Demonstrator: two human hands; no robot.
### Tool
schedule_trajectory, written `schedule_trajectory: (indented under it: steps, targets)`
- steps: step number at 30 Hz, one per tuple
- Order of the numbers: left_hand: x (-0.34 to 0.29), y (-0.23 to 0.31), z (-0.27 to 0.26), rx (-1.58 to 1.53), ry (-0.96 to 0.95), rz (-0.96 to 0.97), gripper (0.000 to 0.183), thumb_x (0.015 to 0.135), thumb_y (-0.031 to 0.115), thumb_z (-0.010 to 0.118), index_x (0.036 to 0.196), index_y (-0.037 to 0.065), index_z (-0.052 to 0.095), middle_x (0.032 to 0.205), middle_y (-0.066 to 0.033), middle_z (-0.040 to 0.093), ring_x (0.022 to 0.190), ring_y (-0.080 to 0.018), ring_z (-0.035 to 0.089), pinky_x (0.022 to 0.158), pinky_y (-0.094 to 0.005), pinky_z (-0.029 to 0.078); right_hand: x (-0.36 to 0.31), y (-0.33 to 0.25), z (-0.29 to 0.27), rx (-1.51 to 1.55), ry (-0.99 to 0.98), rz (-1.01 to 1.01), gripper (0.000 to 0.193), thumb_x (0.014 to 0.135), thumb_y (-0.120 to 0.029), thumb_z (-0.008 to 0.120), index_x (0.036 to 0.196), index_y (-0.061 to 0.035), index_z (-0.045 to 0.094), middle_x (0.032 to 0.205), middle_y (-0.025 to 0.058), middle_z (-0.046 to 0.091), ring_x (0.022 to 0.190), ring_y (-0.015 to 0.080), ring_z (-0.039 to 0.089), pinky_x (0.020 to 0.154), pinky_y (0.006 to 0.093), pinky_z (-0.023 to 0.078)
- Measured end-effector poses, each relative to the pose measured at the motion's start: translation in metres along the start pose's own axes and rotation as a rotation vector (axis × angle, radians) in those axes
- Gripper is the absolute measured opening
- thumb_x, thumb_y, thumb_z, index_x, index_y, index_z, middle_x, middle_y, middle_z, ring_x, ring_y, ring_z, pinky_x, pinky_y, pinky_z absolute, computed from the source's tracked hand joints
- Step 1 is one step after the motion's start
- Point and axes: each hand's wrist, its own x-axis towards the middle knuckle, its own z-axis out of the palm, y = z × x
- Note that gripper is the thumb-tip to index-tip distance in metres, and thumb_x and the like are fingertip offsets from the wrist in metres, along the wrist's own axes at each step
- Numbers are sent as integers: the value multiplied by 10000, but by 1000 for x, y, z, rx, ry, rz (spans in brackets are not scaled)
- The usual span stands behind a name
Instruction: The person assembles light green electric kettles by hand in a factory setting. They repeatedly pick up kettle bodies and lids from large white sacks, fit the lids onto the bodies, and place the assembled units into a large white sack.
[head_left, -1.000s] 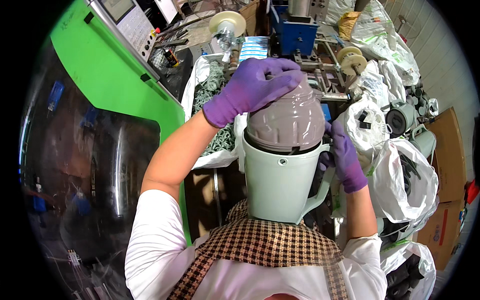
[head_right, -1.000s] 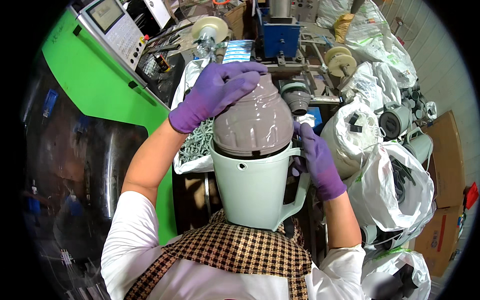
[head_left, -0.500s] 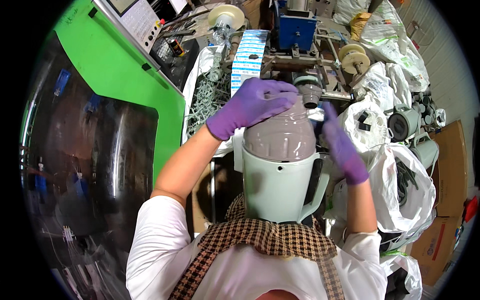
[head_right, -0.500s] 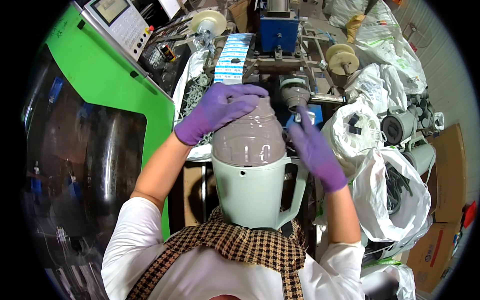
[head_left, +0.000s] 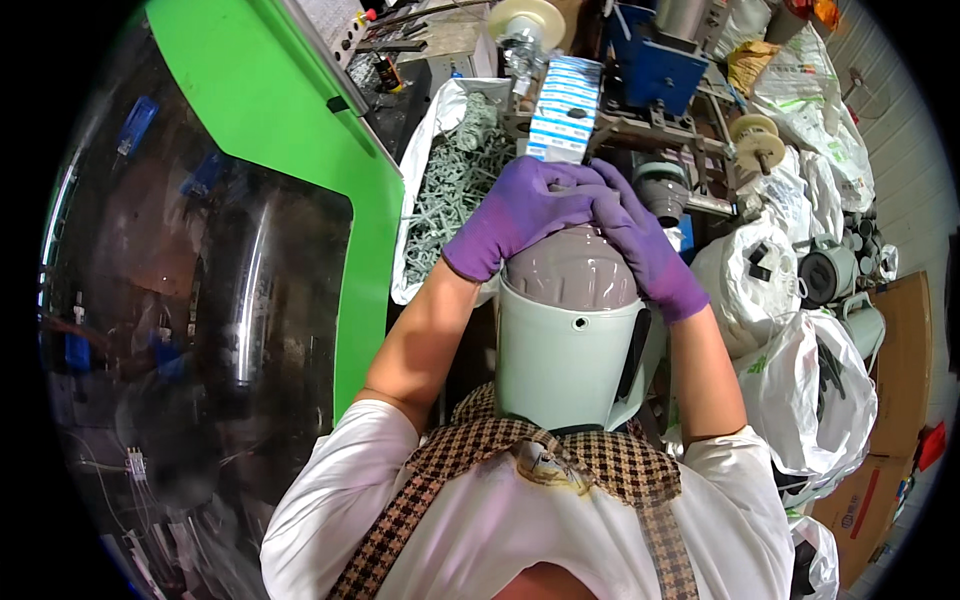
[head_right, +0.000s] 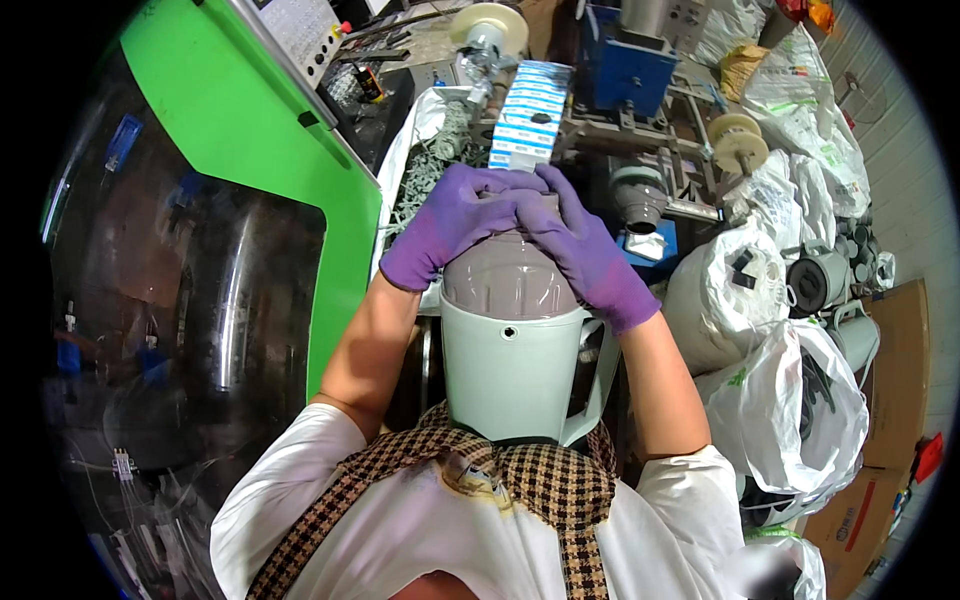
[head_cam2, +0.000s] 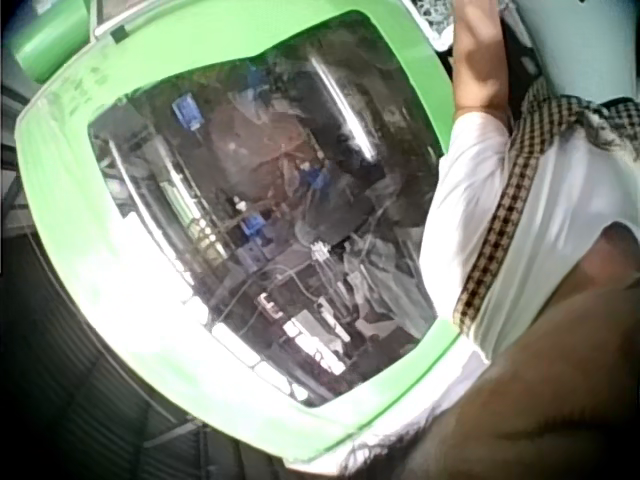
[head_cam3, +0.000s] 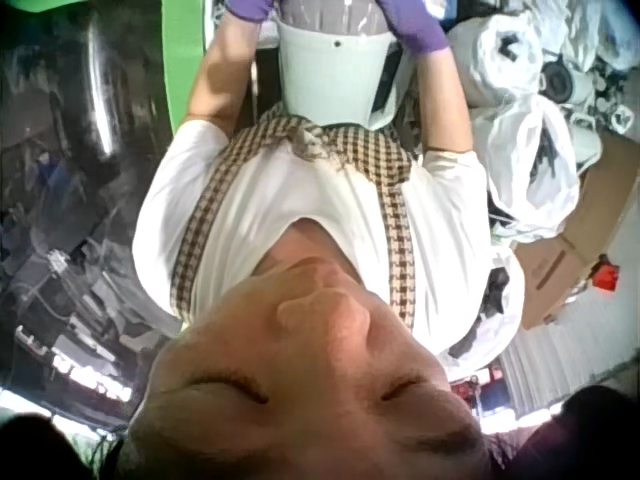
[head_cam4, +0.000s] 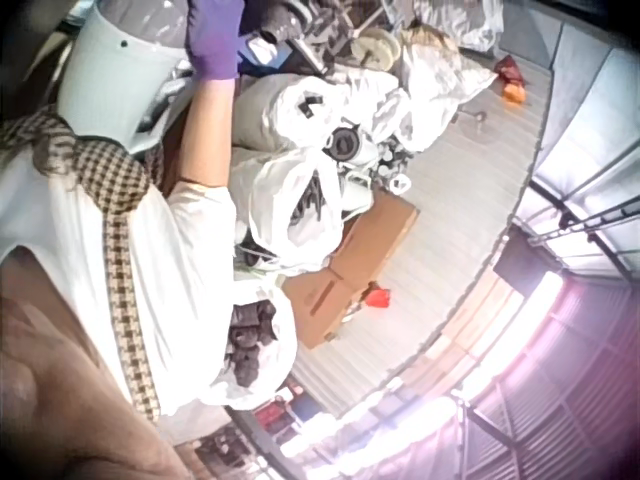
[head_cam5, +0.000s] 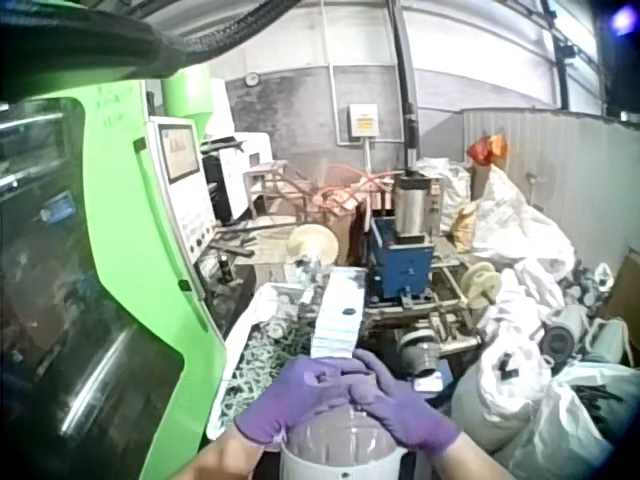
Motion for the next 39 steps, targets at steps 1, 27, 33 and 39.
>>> schedule_trajectory:
  steps: [1,27,33,39]
  targets:
    - [-3,-16,-15,45,-10,11,344,870,214,715,1147,10,718,1045,-86,744,897,-111,648,823,-274,527,9,4,10,-48,-34,-28,639,989,-375,565,1520,-93,348,1464,246,473,1261,374,569,1068,397,429]
    - [-81,-2,-243,236,18,-359,626,919,461,570,1324,-15,534,1302,-113,559,1245,-201,504,1096,-331,357,86,212,104,489,559,199,1169,733,-47,842,1606,-76,65,1584,163,338,1350,239,470,1069,344,447]
    - [-213,-52,-198,-182,780,-339,587,1023,420,460,1457,25,437,1479,-116,462,1378,-225,439,1153,-364,339,100,168,84,213,479,103,467,783,-69,822,1224,-30,671,1202,118,703,1103,201,667,927,319,532]
    - [-248,-85,-65,-254,1132,-221,640,1048,450,436,1518,29,325,1489,-134,435,1390,-262,421,1172,-402,317,100,170,82,-123,506,-16,259,767,-31,805,1022,-32,758,981,93,740,885,231,717,814,299,552]
